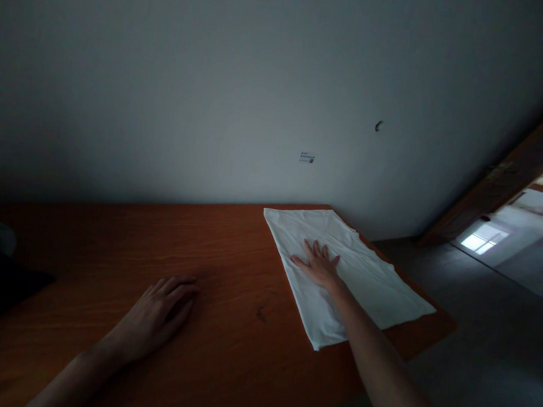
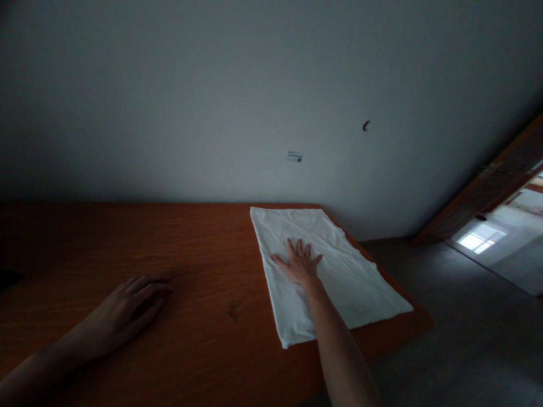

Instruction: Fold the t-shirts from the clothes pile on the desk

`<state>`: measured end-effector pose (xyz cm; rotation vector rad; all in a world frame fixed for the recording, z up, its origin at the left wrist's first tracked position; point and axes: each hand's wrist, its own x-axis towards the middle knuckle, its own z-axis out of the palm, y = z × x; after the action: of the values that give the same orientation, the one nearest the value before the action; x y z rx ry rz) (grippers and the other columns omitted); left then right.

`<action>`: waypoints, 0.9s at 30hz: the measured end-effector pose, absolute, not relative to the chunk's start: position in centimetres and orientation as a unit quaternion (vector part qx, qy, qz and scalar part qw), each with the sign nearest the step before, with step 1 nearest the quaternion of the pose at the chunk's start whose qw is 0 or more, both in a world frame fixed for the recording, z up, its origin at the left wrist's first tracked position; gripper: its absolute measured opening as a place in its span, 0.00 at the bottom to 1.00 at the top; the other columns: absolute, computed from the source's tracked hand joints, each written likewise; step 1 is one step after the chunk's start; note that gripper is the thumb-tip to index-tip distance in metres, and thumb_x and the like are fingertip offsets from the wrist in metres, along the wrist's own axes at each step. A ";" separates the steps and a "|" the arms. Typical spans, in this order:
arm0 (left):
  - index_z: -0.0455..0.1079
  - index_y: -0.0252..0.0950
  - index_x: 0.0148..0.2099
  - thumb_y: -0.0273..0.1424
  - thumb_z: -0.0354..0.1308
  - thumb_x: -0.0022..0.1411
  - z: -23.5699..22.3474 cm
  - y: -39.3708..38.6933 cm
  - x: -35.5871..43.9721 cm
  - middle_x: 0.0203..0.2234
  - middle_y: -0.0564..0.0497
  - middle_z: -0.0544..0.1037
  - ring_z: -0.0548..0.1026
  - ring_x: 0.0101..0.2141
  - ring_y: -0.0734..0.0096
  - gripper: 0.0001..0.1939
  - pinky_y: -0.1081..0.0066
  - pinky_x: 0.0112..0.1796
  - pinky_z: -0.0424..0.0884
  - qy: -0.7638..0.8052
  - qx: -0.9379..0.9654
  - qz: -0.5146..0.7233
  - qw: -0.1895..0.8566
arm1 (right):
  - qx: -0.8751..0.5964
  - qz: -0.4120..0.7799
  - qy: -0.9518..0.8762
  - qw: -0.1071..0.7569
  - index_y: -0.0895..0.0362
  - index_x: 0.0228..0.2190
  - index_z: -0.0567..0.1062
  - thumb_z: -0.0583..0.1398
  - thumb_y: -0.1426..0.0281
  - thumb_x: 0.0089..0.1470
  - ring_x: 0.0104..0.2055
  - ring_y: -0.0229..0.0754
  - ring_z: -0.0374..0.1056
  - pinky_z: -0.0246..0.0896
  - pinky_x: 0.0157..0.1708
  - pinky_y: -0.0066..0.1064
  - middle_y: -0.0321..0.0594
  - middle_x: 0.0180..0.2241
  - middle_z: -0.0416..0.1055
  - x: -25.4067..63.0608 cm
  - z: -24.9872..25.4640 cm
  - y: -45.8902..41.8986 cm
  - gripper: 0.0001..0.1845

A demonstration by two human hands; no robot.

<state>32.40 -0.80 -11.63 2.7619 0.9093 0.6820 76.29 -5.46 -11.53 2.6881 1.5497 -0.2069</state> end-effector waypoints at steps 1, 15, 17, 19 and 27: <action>0.77 0.44 0.52 0.41 0.51 0.70 -11.5 -0.8 32.4 0.51 0.46 0.80 0.78 0.50 0.56 0.17 0.54 0.52 0.75 0.305 0.922 0.225 0.079 | 0.864 -0.066 0.498 0.015 0.43 0.72 0.39 0.39 0.32 0.57 0.75 0.65 0.28 0.27 0.64 0.72 0.45 0.75 0.32 76.2 -11.6 -5.5 0.51; 0.76 0.43 0.52 0.39 0.50 0.71 -11.8 -0.9 32.5 0.52 0.45 0.79 0.77 0.50 0.56 0.17 0.55 0.52 0.74 0.306 0.920 0.229 0.088 | 0.853 0.090 0.514 0.020 0.58 0.64 0.66 0.47 0.47 0.65 0.69 0.61 0.51 0.33 0.66 0.60 0.61 0.67 0.58 73.4 -9.9 -6.5 0.38; 0.76 0.42 0.52 0.38 0.50 0.70 -11.6 -1.0 32.5 0.51 0.45 0.79 0.77 0.50 0.56 0.16 0.54 0.52 0.74 0.306 0.919 0.233 0.090 | 0.836 0.103 0.538 0.020 0.63 0.56 0.74 0.51 0.55 0.66 0.64 0.62 0.59 0.35 0.66 0.57 0.63 0.60 0.68 71.9 -8.7 -6.3 0.30; 0.76 0.42 0.51 0.37 0.50 0.70 -11.4 -1.2 32.7 0.51 0.44 0.79 0.77 0.49 0.57 0.15 0.55 0.52 0.74 0.303 0.918 0.237 0.094 | 0.832 0.093 0.547 0.009 0.64 0.49 0.78 0.52 0.63 0.65 0.58 0.60 0.66 0.44 0.63 0.53 0.62 0.52 0.74 69.9 -8.0 -5.9 0.23; 0.73 0.38 0.45 0.33 0.51 0.69 -10.9 -0.5 31.9 0.40 0.43 0.79 0.77 0.41 0.58 0.10 0.58 0.45 0.75 0.382 0.874 0.284 0.095 | 0.734 -0.012 0.640 -0.226 0.54 0.44 0.77 0.53 0.64 0.65 0.48 0.45 0.73 0.62 0.47 0.31 0.44 0.45 0.78 57.3 -10.6 -2.7 0.14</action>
<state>31.88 -0.54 -10.94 2.5915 1.1341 0.8435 57.33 -2.73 -10.59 2.7101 2.3653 -0.0437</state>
